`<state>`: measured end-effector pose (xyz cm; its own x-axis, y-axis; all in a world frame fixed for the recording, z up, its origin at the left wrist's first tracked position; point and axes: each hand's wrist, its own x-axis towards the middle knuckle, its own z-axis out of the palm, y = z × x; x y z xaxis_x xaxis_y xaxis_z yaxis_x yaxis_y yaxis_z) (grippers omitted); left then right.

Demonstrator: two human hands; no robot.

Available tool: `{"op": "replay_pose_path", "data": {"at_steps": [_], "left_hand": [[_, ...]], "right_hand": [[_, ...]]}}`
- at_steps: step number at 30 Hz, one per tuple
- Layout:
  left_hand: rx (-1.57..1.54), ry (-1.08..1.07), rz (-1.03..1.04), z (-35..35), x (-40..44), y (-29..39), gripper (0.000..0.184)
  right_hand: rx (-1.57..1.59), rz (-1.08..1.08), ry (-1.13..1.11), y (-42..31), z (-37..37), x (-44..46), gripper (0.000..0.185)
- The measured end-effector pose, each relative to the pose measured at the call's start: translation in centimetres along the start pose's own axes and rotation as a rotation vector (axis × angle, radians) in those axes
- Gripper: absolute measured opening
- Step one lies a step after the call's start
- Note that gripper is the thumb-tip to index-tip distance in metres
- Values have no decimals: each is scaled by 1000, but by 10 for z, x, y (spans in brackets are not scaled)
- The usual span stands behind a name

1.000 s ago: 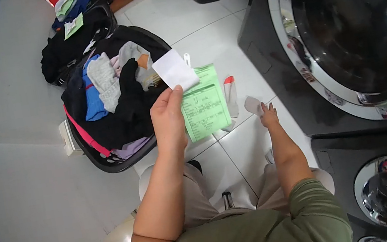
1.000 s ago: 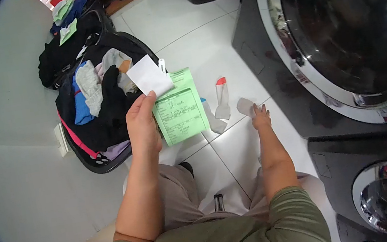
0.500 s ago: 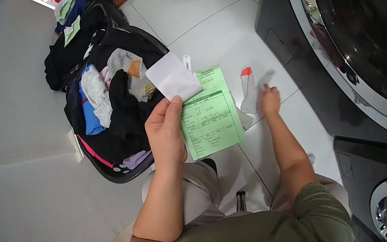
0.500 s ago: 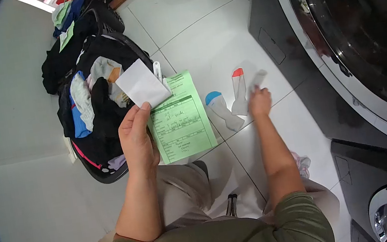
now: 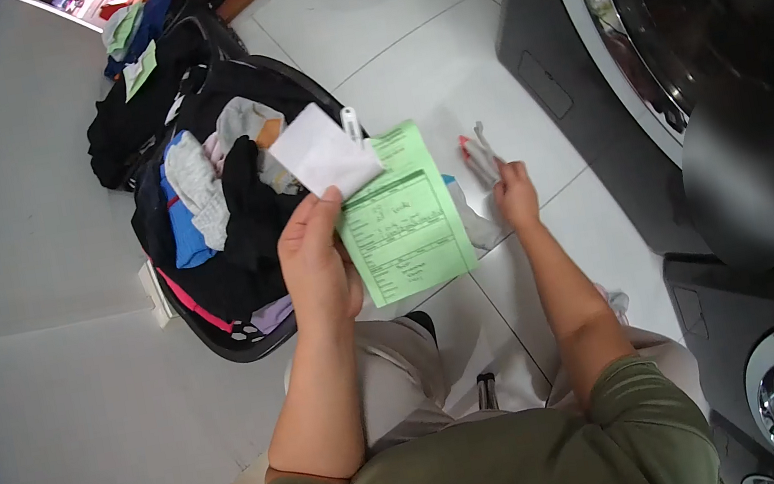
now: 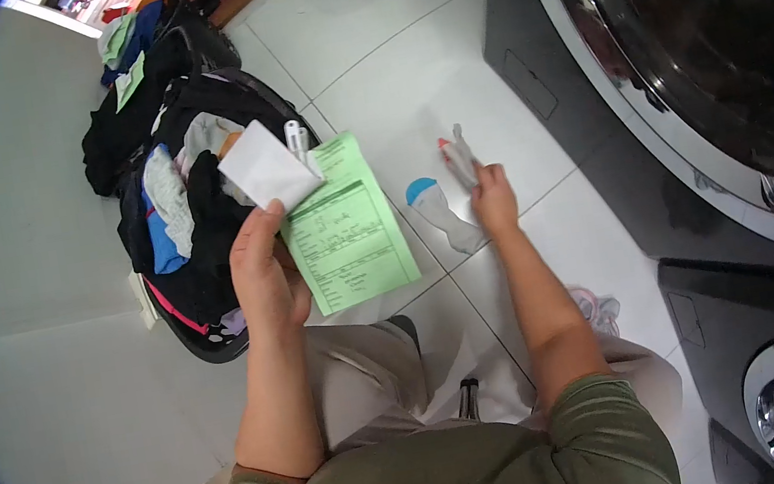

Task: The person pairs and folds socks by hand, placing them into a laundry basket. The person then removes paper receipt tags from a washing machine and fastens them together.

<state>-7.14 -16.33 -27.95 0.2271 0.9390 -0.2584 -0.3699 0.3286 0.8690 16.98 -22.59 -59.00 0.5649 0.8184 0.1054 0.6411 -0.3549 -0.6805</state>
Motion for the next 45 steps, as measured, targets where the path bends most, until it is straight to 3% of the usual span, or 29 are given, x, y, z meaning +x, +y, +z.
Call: {"op": "replay_pose_path", "data": {"at_steps": [2, 4, 6, 11, 12, 14, 16, 19, 22, 26, 30, 32, 34, 37, 40, 41, 44, 45], "left_hand": [[6, 11, 49, -7, -1, 3, 19], [-25, 3, 83, -6, -5, 6, 18], [-37, -2, 95, -6, -9, 6, 18], [-85, -63, 94, -5, -14, 11, 20], [-129, -98, 90, -4, -14, 12, 20], [-173, -178, 82, -7, -10, 8, 19], [-267, -199, 45, 4, -16, 14, 19], [-429, -515, -107, 0, -21, 15, 20], [-543, -1014, -155, -9, -39, 14, 27], [-556, -1170, -134, -16, -64, 21, 32], [-560, -1296, -82, -29, -66, 27, 30], [-514, -1316, -85, -34, -66, 28, 34], [-487, -1320, -74, -33, -67, 30, 34], [-497, -1274, -91, -30, -71, 32, 33], [-531, -1272, -107, -23, -70, 30, 32], [-544, -1286, -119, -22, -70, 30, 32], [-576, -1304, -129, -18, -70, 28, 32], [-587, -1302, -126, -17, -70, 27, 32]], "right_hand": [[-205, -59, -82, 8, 32, -35, 59], [-441, -18, -303, -4, 47, -76, 76], [-591, -157, -313, -3, 47, -100, 76], [-46, 211, -392, 58, 71, -65, 54], [25, 270, -409, 53, 62, -50, 50], [473, 767, -625, 32, 23, -21, 41], [692, 800, -579, 16, -14, 1, 41], [1066, 652, -537, -44, -73, 38, 44], [941, 156, -340, -198, -158, 54, 46], [465, -560, 94, -354, -210, 63, 51], [320, -934, 155, -448, -198, 61, 51], [146, -1020, 1, -455, -167, 63, 52], [-85, -900, -378, -443, -131, 50, 56], [-204, -972, -346, -415, -91, 45, 64], [274, -563, -432, -423, -86, 67, 66], [225, -579, -322, -428, -90, 65, 53], [-130, -738, -353, -432, -89, 82, 37], [-37, -648, -296, -438, -90, 84, 27]]}}
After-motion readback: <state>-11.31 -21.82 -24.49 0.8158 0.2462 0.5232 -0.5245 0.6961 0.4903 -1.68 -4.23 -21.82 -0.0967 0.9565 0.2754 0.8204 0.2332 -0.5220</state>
